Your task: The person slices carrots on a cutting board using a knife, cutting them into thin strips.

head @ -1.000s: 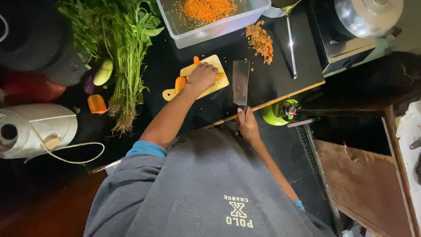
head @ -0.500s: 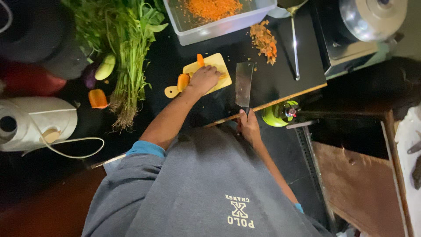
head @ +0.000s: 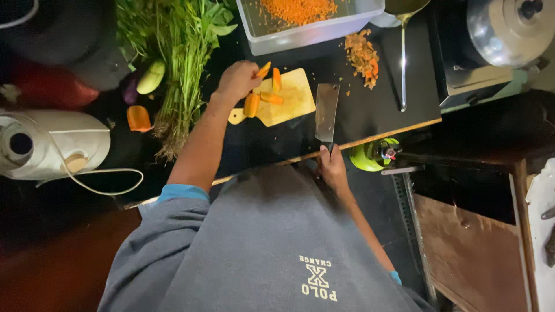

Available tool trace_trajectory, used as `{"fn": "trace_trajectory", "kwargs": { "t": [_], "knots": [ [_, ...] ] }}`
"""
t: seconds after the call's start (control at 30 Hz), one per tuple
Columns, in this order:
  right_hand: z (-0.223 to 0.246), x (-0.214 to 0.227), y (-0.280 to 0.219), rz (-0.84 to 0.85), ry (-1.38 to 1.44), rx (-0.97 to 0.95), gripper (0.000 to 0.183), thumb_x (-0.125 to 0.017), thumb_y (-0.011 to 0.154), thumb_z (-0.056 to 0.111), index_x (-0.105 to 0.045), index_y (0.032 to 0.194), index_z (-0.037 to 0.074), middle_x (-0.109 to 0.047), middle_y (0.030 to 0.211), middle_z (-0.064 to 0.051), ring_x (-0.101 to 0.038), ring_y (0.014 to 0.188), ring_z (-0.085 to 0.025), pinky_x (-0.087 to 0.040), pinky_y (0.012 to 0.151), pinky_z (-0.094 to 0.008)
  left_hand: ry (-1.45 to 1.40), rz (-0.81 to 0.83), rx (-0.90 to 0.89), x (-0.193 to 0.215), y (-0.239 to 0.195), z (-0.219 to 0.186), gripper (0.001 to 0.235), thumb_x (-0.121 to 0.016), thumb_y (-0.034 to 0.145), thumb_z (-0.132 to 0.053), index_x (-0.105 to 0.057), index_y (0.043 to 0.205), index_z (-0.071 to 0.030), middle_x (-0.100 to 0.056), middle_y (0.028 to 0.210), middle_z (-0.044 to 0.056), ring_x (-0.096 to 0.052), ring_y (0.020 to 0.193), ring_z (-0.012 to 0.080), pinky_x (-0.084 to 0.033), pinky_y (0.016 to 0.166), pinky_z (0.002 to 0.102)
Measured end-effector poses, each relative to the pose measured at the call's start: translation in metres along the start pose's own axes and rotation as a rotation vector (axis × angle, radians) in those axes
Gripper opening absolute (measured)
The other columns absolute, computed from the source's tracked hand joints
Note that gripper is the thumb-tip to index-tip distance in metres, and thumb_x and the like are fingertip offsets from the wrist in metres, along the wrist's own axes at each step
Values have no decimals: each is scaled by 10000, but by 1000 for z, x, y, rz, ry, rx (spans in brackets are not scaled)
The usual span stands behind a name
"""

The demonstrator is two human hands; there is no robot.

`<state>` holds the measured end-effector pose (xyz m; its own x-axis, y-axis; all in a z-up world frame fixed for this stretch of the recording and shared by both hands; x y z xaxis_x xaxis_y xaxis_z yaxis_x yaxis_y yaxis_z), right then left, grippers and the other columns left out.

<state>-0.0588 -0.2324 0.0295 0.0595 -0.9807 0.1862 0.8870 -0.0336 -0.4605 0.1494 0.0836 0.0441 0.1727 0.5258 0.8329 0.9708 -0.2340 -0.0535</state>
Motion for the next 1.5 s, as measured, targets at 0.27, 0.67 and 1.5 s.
{"fn": "trace_trajectory", "kwargs": {
  "t": [0.27,0.67,1.5],
  "knots": [
    [12,0,0,12,34,-10,241,-495,1074,309,-450,984,90,-469,644,-14,-461,478,-114,-447,428,-324,189,161,160,-3,14,30,238,-749,932,-278,-750,1032,-61,-727,1025,161,-698,983,357,-563,864,480],
    [15,1,-4,-8,19,-22,245,-490,1071,293,-464,961,75,-488,657,-18,-483,497,-125,-452,442,-311,7,-295,140,5,-26,35,191,-737,901,-144,-700,1062,-49,-668,1011,151,-611,1018,379,-491,886,500],
    [6,0,-1,5,-203,97,310,-489,1079,346,-506,951,64,-522,687,-17,-516,577,-119,-465,534,-327,170,-280,-3,-69,6,-54,300,-658,876,-166,-661,1150,-44,-670,1049,166,-659,1012,378,-504,864,517]
  ]
}}
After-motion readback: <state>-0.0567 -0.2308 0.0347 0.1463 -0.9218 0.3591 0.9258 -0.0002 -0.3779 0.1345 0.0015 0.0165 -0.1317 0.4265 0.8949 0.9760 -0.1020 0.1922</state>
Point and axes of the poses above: each hand's wrist, its own y-axis towards the middle knuckle, its own x-axis out of the back of the hand, z = x × y, the point moved 6 cm from there along y, towards the middle knuckle
